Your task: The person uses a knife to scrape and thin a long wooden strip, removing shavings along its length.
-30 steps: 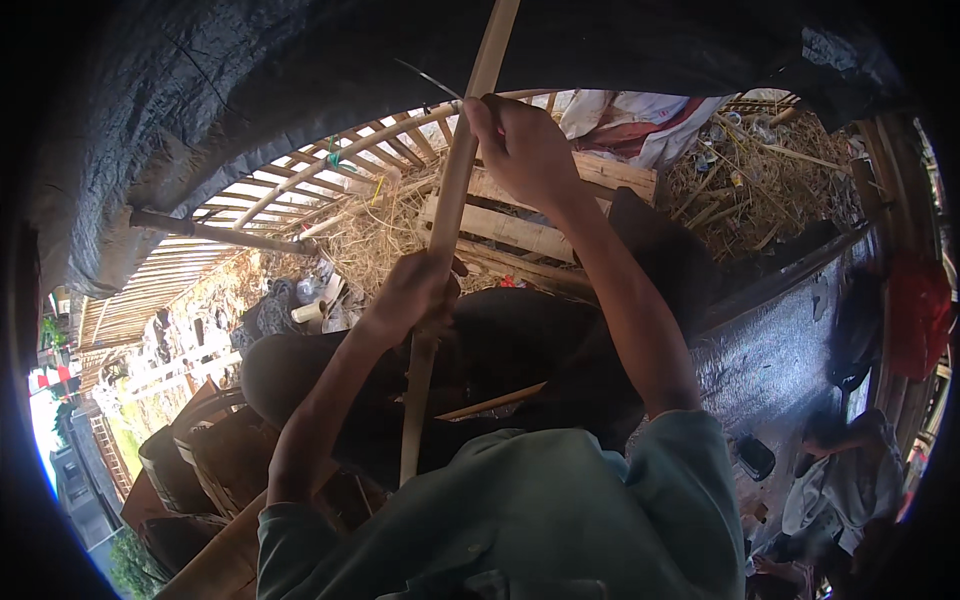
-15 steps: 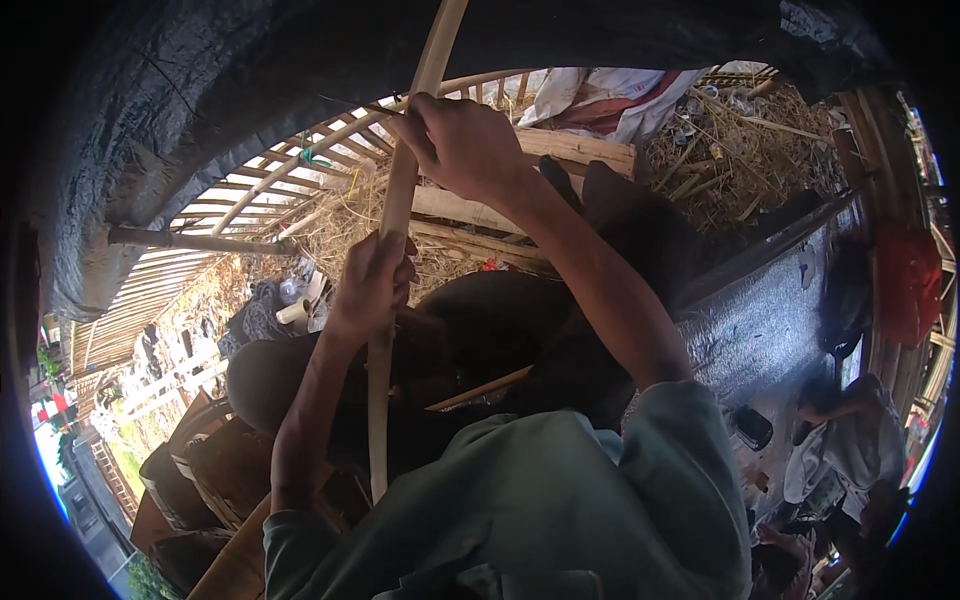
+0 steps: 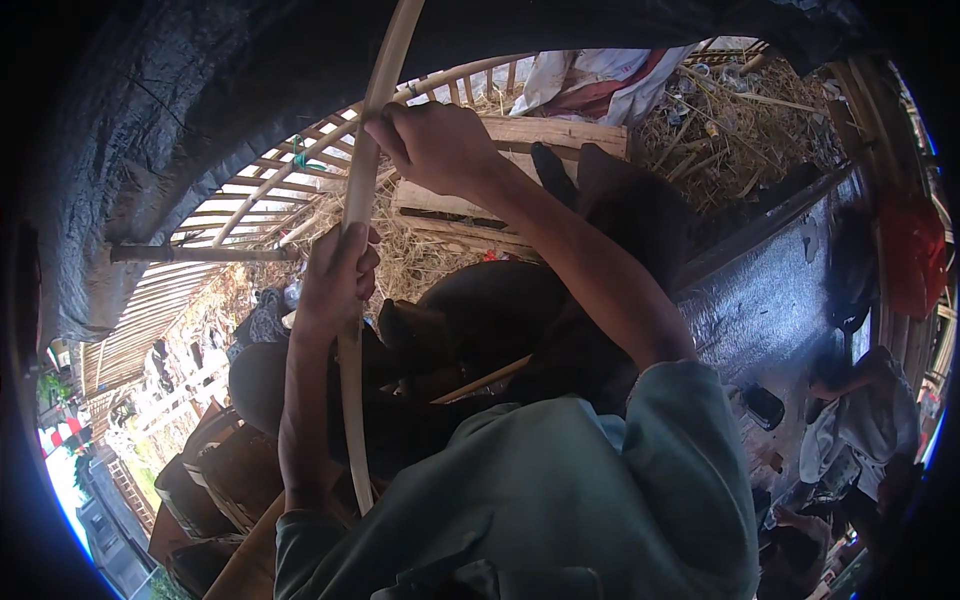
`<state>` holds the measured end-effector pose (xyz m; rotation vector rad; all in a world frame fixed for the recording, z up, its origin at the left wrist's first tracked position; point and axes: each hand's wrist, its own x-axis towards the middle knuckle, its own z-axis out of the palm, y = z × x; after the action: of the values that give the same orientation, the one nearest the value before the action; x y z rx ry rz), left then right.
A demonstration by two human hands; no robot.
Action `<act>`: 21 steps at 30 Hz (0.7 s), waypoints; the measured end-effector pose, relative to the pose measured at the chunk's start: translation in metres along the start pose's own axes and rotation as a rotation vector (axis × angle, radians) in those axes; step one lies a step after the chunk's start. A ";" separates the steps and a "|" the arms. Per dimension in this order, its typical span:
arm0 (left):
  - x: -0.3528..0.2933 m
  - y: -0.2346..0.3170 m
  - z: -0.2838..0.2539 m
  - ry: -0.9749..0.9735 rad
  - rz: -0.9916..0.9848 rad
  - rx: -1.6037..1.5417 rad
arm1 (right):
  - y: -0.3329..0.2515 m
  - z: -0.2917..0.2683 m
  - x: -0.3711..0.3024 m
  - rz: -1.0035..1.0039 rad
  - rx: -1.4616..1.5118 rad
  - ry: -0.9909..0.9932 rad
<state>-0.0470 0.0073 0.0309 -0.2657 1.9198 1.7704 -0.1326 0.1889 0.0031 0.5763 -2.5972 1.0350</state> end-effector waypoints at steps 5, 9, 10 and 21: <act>-0.003 0.002 -0.004 -0.013 -0.021 -0.039 | -0.005 0.001 0.002 -0.035 -0.041 0.044; -0.013 0.013 -0.018 -0.060 -0.074 -0.112 | -0.011 0.003 -0.002 0.009 0.173 -0.039; -0.015 0.017 -0.020 -0.085 -0.081 -0.117 | -0.012 0.008 -0.007 -0.066 0.223 0.054; -0.017 0.019 -0.025 -0.069 -0.141 -0.114 | -0.030 0.022 -0.032 0.017 0.440 -0.193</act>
<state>-0.0475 -0.0181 0.0562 -0.3653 1.7121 1.7739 -0.0931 0.1618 -0.0073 0.7889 -2.5398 1.6490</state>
